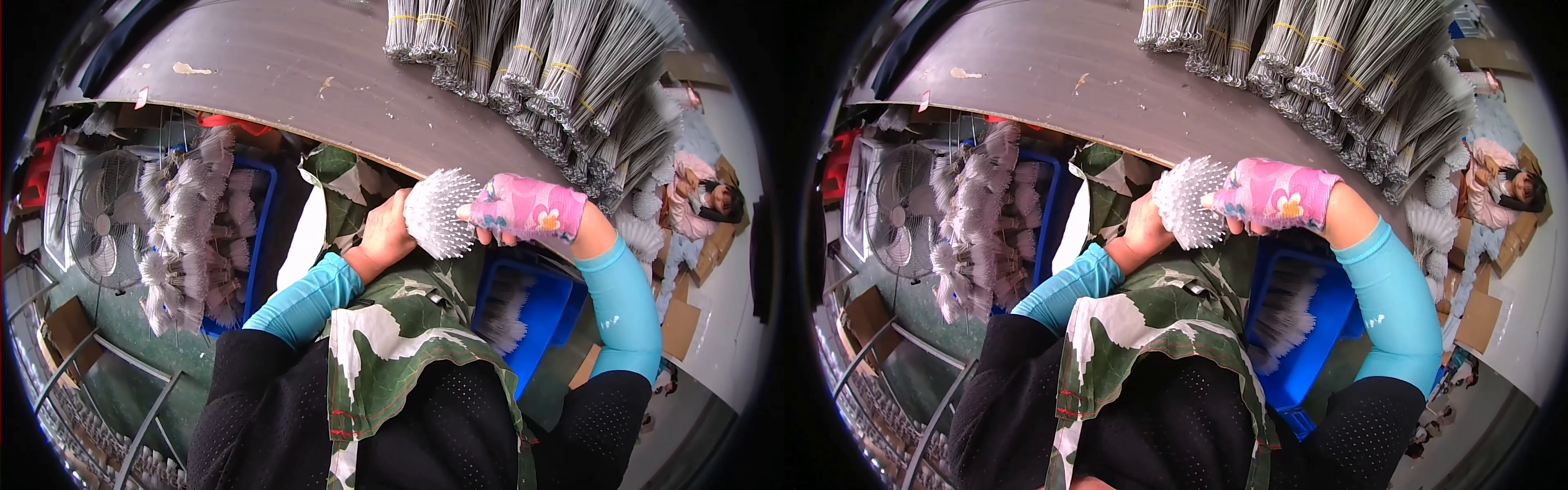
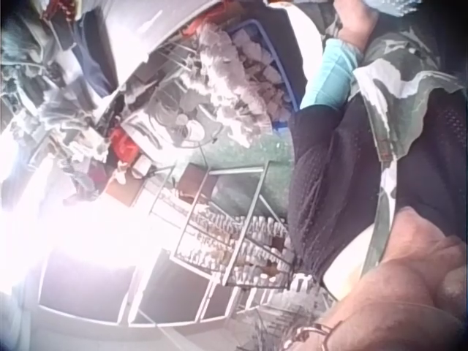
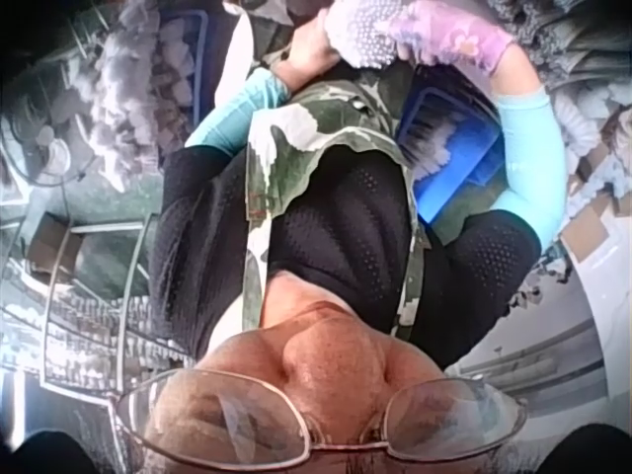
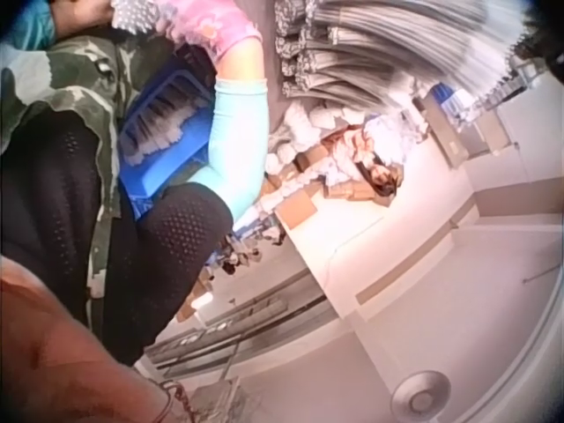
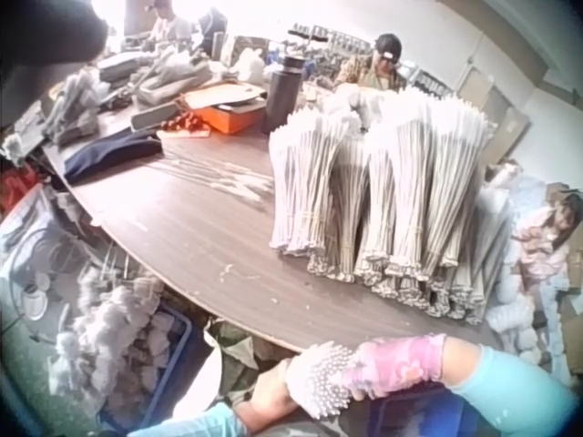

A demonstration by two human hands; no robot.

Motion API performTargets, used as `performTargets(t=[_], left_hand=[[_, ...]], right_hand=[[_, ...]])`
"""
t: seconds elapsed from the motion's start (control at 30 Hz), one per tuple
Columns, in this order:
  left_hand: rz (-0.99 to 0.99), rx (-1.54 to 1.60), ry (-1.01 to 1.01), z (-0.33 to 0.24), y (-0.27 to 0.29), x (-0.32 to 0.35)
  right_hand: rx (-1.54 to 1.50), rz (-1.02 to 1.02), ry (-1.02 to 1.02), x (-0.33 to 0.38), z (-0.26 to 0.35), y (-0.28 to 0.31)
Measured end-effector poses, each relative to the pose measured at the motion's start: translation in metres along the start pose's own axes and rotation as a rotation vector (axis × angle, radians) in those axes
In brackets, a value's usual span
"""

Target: The person bundles white plastic spiked components, trims them with scissors, and inspects them by hand.

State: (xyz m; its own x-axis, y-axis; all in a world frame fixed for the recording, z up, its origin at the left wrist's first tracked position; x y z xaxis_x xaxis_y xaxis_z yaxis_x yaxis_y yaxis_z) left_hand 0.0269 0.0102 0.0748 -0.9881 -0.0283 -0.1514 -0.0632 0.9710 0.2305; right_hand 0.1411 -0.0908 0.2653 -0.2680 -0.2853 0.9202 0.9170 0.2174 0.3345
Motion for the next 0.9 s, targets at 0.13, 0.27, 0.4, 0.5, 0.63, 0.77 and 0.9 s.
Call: performTargets(t=[0.13,0.27,0.4,0.5,0.63,0.77,0.9], left_hand=[[-0.010,0.005,-0.011,-0.0008,0.0010,-0.0005],[-0.004,0.020,0.001,0.0003,0.0006,-0.0006],[0.004,0.010,0.021,0.0013,0.0005,-0.0006],[0.012,0.004,0.035,0.0018,-0.0001,-0.0004],[-0.007,0.017,0.003,0.0010,0.0003,-0.0006],[-0.007,0.017,-0.002,0.0007,0.0010,-0.0006],[-0.002,0.006,-0.015,0.0005,0.0007,-0.0006]], right_hand=[[0.115,0.004,-0.023,-0.0002,0.0016,0.0053],[0.099,0.005,0.020,-0.0011,0.0029,0.0043],[0.108,-0.024,0.086,-0.0023,0.0031,0.0026],[0.062,-0.012,0.019,-0.0010,-0.0008,0.0020],[0.055,0.017,-0.033,0.0019,-0.0034,0.0013],[0.075,0.028,-0.034,0.0002,-0.0029,0.0022],[0.133,0.052,-0.021,-0.0060,-0.0006,0.0051]])
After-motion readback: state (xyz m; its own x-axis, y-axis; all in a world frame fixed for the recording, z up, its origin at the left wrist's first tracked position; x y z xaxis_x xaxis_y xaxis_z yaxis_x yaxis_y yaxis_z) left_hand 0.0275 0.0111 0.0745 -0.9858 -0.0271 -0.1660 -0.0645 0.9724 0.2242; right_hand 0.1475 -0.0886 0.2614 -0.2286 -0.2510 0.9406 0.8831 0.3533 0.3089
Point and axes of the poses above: each hand's wrist, its own x-axis away from the middle knuckle, its own y-axis out of the back of the hand, z = x × y, the point moved 3 cm from there along -x, towards the middle knuckle, and after that the axes turned 15 degrees about x, right-handed, at the moved point
